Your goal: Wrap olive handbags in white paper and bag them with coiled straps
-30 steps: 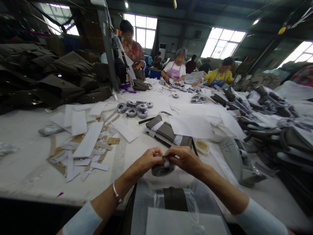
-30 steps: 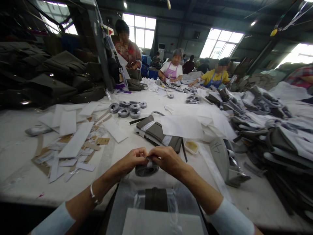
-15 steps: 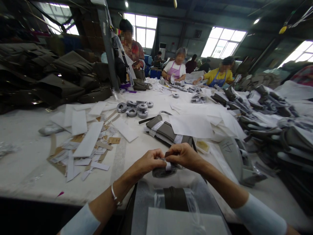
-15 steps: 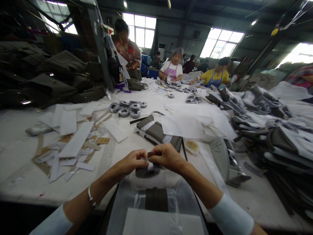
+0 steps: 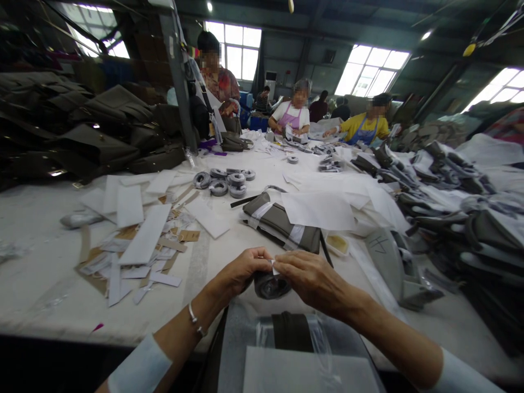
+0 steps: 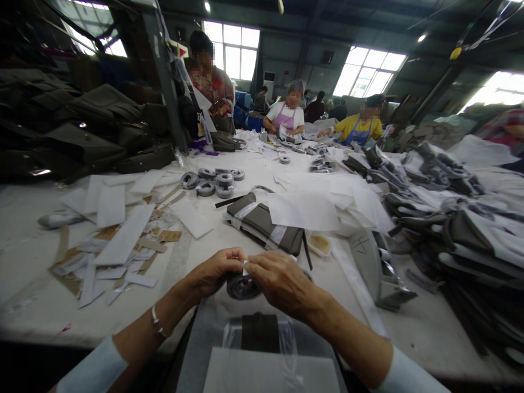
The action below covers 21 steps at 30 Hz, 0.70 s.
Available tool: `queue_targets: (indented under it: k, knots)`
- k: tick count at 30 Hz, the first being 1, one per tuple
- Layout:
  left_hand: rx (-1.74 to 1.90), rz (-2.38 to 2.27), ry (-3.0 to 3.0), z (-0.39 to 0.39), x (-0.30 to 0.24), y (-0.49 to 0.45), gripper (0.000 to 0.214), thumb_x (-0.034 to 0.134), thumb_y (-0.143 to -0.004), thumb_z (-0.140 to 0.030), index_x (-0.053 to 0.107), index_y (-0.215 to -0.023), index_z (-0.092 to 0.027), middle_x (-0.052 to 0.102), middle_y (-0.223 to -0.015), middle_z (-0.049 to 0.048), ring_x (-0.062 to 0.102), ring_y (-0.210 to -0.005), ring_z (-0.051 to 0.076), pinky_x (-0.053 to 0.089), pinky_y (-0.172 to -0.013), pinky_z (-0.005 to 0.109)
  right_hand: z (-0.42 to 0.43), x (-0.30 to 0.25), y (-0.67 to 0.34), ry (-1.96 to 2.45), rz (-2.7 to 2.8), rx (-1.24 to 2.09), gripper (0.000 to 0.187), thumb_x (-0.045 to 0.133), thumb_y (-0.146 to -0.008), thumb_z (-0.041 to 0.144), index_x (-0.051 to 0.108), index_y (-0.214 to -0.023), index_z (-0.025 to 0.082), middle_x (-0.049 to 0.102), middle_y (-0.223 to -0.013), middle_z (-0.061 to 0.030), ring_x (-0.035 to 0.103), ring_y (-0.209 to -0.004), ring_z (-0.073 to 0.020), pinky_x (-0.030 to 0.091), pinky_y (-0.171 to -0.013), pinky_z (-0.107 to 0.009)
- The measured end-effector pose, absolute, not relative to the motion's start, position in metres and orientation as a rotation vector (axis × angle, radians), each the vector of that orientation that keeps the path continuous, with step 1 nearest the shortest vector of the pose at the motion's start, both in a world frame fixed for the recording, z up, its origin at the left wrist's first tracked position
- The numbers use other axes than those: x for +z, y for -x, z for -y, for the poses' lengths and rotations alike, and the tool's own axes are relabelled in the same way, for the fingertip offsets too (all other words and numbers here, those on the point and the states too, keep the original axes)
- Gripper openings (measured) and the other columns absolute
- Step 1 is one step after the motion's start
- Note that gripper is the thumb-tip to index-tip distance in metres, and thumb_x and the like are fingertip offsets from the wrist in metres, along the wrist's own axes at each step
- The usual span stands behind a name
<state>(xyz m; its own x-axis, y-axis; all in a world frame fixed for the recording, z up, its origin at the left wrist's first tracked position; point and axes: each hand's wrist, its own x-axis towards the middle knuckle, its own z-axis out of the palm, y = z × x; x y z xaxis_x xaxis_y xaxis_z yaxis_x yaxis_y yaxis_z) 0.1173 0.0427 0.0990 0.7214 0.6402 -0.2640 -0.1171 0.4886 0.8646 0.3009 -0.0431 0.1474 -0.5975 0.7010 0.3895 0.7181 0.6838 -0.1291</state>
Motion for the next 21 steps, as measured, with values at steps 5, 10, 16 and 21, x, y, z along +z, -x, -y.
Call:
queue_targets:
  k: [5, 10, 16, 21]
  knots:
    - [0.466, -0.597, -0.935, -0.046, 0.099, -0.114, 0.031, 0.078, -0.055, -0.024, 0.061, -0.078, -0.013, 0.061, -0.068, -0.0009, 0.054, -0.061, 0.01, 0.039, -0.062, 0.023, 0.048, 0.145, -0.303, 1.192, 2.453, -0.116, 0.036, 0.056, -0.095, 0.026, 0.057, -0.131, 0.02, 0.066, -0.125, -0.0113, 0.06, -0.117, -0.0258, 0.044, -0.108, -0.048]
    - [0.502, -0.675, -1.114, -0.041, 0.105, -0.117, 0.036, 0.081, -0.055, -0.028, 0.057, -0.08, -0.015, 0.062, -0.068, -0.0017, 0.056, -0.06, 0.011, 0.039, -0.059, 0.022, 0.053, 0.131, -0.307, 1.199, 2.195, 0.184, 0.03, 0.056, -0.096, 0.029, 0.065, -0.123, 0.022, 0.068, -0.124, -0.0095, 0.062, -0.117, -0.0217, 0.048, -0.105, -0.04]
    - [0.52, -0.814, -1.115, -0.043, 0.114, -0.115, 0.037, 0.079, -0.059, -0.04, 0.057, -0.076, -0.016, 0.066, -0.064, 0.0003, 0.056, -0.052, 0.012, 0.042, -0.051, 0.021, 0.088, 0.142, -0.37, 1.486, 1.554, 0.152, 0.022, 0.059, -0.093, 0.034, 0.073, -0.106, 0.023, 0.073, -0.109, -0.0078, 0.067, -0.105, -0.0231, 0.05, -0.098, -0.042]
    - [0.478, -0.85, -1.09, -0.048, 0.116, -0.115, 0.04, 0.082, -0.055, -0.044, 0.059, -0.073, -0.016, 0.067, -0.062, 0.0014, 0.058, -0.051, 0.013, 0.044, -0.049, 0.021, 0.161, 0.146, -0.499, 2.037, 0.774, -0.01, 0.036, 0.066, -0.078, 0.05, 0.075, -0.096, 0.021, 0.073, -0.104, -0.0101, 0.064, -0.104, -0.0308, 0.045, -0.096, -0.044]
